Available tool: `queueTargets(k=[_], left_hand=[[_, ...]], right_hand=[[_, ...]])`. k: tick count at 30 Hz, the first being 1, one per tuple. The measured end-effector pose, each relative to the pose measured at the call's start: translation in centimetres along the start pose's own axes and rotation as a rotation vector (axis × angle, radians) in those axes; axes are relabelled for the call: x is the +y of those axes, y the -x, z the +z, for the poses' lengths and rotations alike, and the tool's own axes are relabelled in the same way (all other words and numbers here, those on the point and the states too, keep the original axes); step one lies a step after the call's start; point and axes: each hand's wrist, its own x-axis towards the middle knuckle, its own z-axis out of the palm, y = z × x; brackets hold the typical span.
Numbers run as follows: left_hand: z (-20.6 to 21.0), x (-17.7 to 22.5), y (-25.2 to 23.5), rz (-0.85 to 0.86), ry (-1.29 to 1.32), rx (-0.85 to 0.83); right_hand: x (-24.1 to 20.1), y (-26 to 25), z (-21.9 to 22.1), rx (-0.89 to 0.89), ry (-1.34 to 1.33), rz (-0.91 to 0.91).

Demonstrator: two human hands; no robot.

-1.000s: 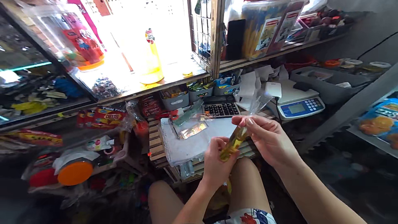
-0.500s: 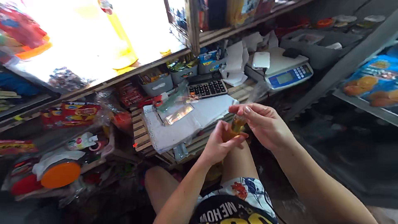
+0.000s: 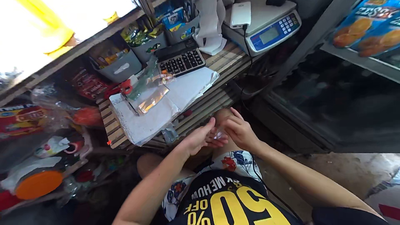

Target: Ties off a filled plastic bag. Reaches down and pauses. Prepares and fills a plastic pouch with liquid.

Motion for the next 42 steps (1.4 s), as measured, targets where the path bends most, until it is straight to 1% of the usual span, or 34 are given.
queueTargets(k=[1,3,5,6,7,8,9,10,11,12,13,16,18,19,20,25,27,28,29,30,31,32,33,34,35,36,37,38,39,40,42], left_hand=[[0.1,0.3,-0.1,-0.050,-0.013,-0.044],[0.5,0.4,-0.1,-0.076,-0.070,-0.047],[0.8,0.1,-0.2,-0.029,-0.200,0.003],[0.9,-0.2,-0.3,0.036,-0.370,0.054],[1.0,-0.4,-0.3,0.147,-0.641,0.131],[1.0,-0.8,-0.3,0.300,-0.959,0.228],[0.7,-1.5,-0.8,0.526,-1.261,0.355],[0.1,-2.1,-1.6,0.757,-1.494,0.481],[-0.5,-2.2,-2.3,0.918,-1.636,0.570],[-0.8,-2.0,-2.8,1.016,-1.697,0.623],[-1.0,-1.7,-3.2,1.073,-1.706,0.649],[-1.0,-1.3,-4.3,1.104,-1.652,0.660],[-0.9,-1.6,-5.2,1.043,-1.565,0.701],[-0.8,-1.7,-5.5,0.998,-1.436,0.719],[-0.5,-1.7,-5.6,0.942,-1.248,0.730],[2.1,-0.8,-5.6,0.642,-0.279,0.633],[2.5,-0.5,-6.0,0.488,0.094,0.600],[2.3,-0.4,-6.0,0.439,0.213,0.550],[1.8,-0.6,-5.8,0.430,0.253,0.471],[1.1,-0.9,-5.5,0.459,0.195,0.378],[0.2,-1.1,-5.0,0.513,0.043,0.294],[-0.7,-1.3,-4.6,0.589,-0.195,0.244],[-1.5,-1.4,-4.2,0.678,-0.484,0.236],[-2.0,-1.4,-3.8,0.765,-0.781,0.277],[-2.2,-1.5,-3.7,0.846,-1.062,0.367],[-2.1,-1.6,-3.7,0.914,-1.259,0.466],[-1.9,-1.8,-3.8,0.952,-1.349,0.551],[-1.5,-2.0,-4.1,0.958,-1.333,0.610],[-0.8,-2.2,-4.4,0.929,-1.199,0.627],[-0.1,-2.3,-4.7,0.868,-0.955,0.593],[1.4,-2.0,-4.9,0.722,-0.299,0.502]], right_hand=[[0.2,0.5,0.3,-0.027,0.065,-0.063],[0.5,1.2,0.7,-0.053,0.111,-0.121],[1.1,1.4,0.9,-0.074,0.089,-0.150],[1.4,1.4,0.8,-0.091,0.058,-0.156],[1.8,1.2,0.5,-0.115,0.017,-0.155],[2.0,0.9,0.1,-0.138,-0.034,-0.141],[2.2,0.6,-0.3,-0.153,-0.087,-0.111],[2.3,0.2,-0.6,-0.153,-0.139,-0.067],[2.3,-0.1,-0.9,-0.139,-0.191,-0.008],[2.3,-0.5,-1.3,-0.119,-0.238,0.055],[2.5,-1.0,-1.7,-0.098,-0.277,0.112],[2.9,-1.6,-1.9,-0.043,-0.319,0.208],[3.1,-1.6,-1.6,0.004,-0.309,0.240],[3.1,-1.4,-1.3,0.025,-0.292,0.252],[3.1,-1.2,-1.1,0.046,-0.268,0.263],[2.9,0.0,0.5,0.135,-0.213,0.274],[2.6,-0.1,0.7,0.110,-0.211,0.264],[2.6,-0.2,0.6,0.086,-0.215,0.258],[2.5,-0.2,0.4,0.065,-0.218,0.249],[2.6,-0.2,0.1,0.049,-0.213,0.241],[2.6,-0.1,-0.3,0.040,-0.206,0.234],[2.6,-0.1,-0.6,0.037,-0.193,0.228],[2.6,0.1,-0.8,0.041,-0.175,0.228],[2.5,0.2,-0.8,0.046,-0.151,0.232],[2.4,0.4,-0.6,0.053,-0.125,0.235],[2.2,0.4,-0.3,0.064,-0.098,0.237],[1.9,0.4,0.0,0.081,-0.071,0.235],[1.6,0.3,0.5,0.109,-0.045,0.230],[1.4,0.2,0.9,0.144,-0.022,0.223],[1.3,0.2,1.3,0.172,-0.009,0.220],[1.2,0.3,1.6,0.182,-0.010,0.216]])
